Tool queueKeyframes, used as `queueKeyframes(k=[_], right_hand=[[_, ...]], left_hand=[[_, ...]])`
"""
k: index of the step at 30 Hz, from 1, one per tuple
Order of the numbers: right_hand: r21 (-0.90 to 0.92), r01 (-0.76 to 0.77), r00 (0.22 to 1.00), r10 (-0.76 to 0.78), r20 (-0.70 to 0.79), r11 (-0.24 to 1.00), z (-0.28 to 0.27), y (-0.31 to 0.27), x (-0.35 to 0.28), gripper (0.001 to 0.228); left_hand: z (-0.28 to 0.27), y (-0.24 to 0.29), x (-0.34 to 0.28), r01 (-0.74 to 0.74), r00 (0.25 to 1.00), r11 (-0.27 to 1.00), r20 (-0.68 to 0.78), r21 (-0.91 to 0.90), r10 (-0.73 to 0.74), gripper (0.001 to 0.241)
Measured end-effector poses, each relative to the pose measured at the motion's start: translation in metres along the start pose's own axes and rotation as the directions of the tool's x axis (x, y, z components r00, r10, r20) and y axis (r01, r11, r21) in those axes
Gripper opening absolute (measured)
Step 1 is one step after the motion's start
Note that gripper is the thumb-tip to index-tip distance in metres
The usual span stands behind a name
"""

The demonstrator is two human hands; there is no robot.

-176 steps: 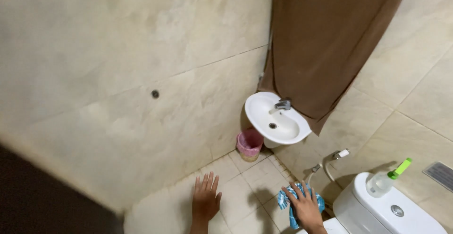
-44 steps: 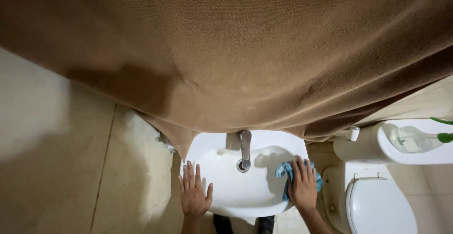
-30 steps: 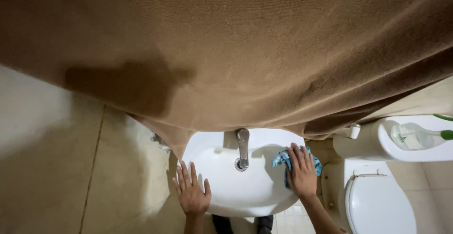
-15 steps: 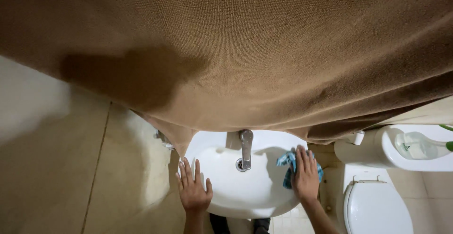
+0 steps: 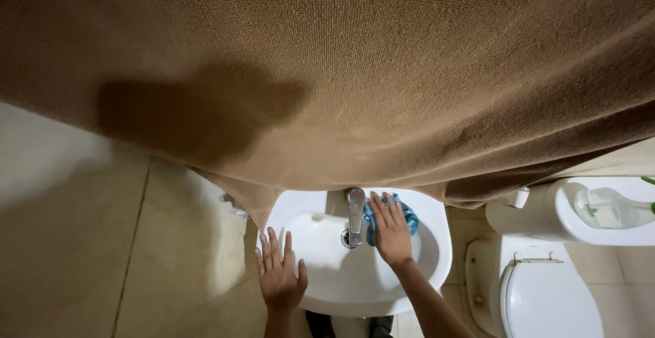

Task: The person cleans a bathroom using a blue cloth. They wipe the shower wall and faucet, then move to the sink to clean the basin and faucet. Finally, they wipe the floor tiles around the toilet.

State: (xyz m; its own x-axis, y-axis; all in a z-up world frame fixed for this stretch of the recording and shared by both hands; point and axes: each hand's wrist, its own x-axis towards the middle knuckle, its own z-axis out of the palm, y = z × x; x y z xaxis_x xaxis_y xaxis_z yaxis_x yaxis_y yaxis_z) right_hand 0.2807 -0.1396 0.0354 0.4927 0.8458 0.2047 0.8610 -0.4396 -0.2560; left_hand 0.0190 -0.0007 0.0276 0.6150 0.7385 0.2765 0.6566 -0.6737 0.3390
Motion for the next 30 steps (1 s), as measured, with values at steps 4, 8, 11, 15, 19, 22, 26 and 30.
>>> queueKeyframes(k=[4,8,11,15,19,22,26,30], right_hand=[[0.021,0.053,0.998,-0.053,-0.014,0.998,0.002,0.013,0.000,0.067],[-0.130,0.075,0.997,-0.071,0.035,0.989,-0.009,0.050,-0.004,0.074],[-0.133,-0.031,0.999,0.032,0.004,0.991,-0.020,0.053,-0.012,0.058],[-0.027,-0.106,0.988,0.103,-0.114,0.994,-0.003,0.037,-0.009,0.053],[-0.232,-0.079,0.996,0.065,-0.065,0.970,0.028,0.011,-0.002,0.066],[-0.116,0.034,0.999,-0.036,-0.009,0.993,0.033,-0.005,-0.004,0.059],[-0.016,0.045,0.999,-0.045,0.023,0.999,0.022,0.003,-0.001,0.060],[-0.176,0.025,1.000,-0.023,0.013,0.984,0.011,0.044,-0.003,0.067]], left_hand=[[-0.001,-0.001,0.000,0.014,0.999,1.000,0.046,0.003,-0.014,0.074],[0.002,-0.003,0.000,0.023,0.999,1.000,0.031,0.002,-0.023,0.074],[0.000,-0.004,-0.002,0.014,1.000,1.000,0.013,-0.019,-0.014,0.073],[0.004,-0.010,-0.002,-0.050,0.997,0.998,0.062,0.037,0.048,0.072],[-0.003,-0.005,-0.002,-0.158,0.987,0.987,-0.001,-0.013,0.158,0.069],[-0.007,-0.002,-0.002,-0.137,0.990,0.990,0.022,-0.045,0.138,0.071],[-0.006,-0.005,-0.002,-0.131,0.991,0.990,0.007,-0.049,0.131,0.071],[-0.012,-0.004,-0.001,-0.139,0.990,0.988,-0.013,-0.075,0.138,0.072]])
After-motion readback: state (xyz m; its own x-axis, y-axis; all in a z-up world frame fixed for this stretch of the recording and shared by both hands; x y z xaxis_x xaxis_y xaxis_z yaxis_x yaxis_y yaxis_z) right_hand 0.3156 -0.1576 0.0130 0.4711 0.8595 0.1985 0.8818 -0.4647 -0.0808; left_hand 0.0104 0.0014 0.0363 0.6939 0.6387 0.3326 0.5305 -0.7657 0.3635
